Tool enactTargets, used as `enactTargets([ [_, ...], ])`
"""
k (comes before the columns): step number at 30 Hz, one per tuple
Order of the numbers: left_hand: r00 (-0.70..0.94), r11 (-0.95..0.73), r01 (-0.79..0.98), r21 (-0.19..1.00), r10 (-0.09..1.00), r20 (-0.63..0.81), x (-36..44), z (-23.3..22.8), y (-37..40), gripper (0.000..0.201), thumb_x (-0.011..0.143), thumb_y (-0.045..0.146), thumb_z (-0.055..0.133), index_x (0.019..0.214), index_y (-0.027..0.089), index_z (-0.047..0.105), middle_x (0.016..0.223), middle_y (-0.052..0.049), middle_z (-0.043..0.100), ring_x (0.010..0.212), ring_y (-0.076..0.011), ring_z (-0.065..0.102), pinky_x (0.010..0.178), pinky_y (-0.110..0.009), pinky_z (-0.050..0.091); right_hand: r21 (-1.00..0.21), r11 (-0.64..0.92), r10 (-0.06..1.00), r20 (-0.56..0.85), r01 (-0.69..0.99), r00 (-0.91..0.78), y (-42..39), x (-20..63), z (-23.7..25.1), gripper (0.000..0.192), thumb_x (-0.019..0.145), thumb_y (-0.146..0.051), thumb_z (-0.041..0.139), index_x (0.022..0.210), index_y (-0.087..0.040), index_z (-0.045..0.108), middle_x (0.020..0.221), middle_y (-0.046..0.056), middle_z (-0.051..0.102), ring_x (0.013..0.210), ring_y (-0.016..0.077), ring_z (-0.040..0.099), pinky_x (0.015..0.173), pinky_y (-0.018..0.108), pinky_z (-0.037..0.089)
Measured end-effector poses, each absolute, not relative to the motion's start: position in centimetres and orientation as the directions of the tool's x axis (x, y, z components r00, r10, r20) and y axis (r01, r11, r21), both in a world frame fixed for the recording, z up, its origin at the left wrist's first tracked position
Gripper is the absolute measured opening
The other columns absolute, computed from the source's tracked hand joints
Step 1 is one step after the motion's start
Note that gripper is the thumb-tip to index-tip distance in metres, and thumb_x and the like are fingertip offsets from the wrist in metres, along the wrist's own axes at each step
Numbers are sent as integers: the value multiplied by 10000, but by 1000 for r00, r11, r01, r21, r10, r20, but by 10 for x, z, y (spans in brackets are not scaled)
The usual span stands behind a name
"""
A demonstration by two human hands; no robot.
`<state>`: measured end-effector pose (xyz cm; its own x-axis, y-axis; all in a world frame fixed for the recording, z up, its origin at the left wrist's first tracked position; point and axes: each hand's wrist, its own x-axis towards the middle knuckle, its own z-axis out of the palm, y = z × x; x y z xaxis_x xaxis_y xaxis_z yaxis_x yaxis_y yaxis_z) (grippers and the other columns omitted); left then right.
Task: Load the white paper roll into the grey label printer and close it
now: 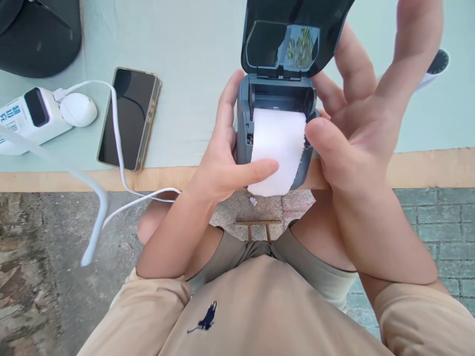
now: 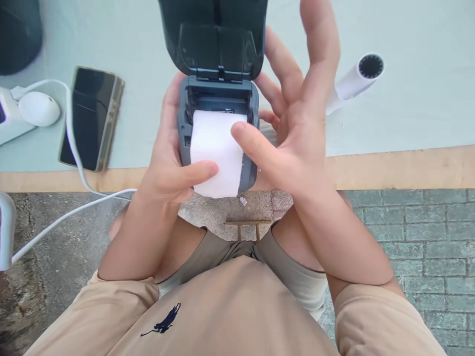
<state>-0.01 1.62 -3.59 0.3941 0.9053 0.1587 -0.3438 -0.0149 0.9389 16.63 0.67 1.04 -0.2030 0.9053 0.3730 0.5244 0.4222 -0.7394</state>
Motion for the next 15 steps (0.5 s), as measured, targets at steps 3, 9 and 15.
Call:
enactTargets([
  [3,398,-83,-375,923,885,241,0,-37,19,1092,458,395,792,1328,335,134,1408,-58,359,1294,-349,414,988,-466,475,-817,469,883,448,336,-143,10,166,8,589,808,-420,484,1328,-417,206,1416,-16,236,1290,151,396,775,214,538],
  [9,446,84,-292,953,893,58,-5,-5,6,1115,635,245,748,1420,265,-43,1528,-68,193,1367,-331,310,1131,-460,334,-732,515,841,533,446,-95,3,164,5,345,816,-434,479,1072,-228,584,1056,49,484,1163,148,435,1055,341,421],
  [15,426,65,-232,971,904,41,-5,2,1,965,671,294,710,1405,314,83,1495,7,268,1412,-325,208,1155,-483,273,-788,494,869,457,368,-188,1,164,6,273,756,-363,537,962,-186,564,1205,66,427,1255,161,369,1062,336,421],
])
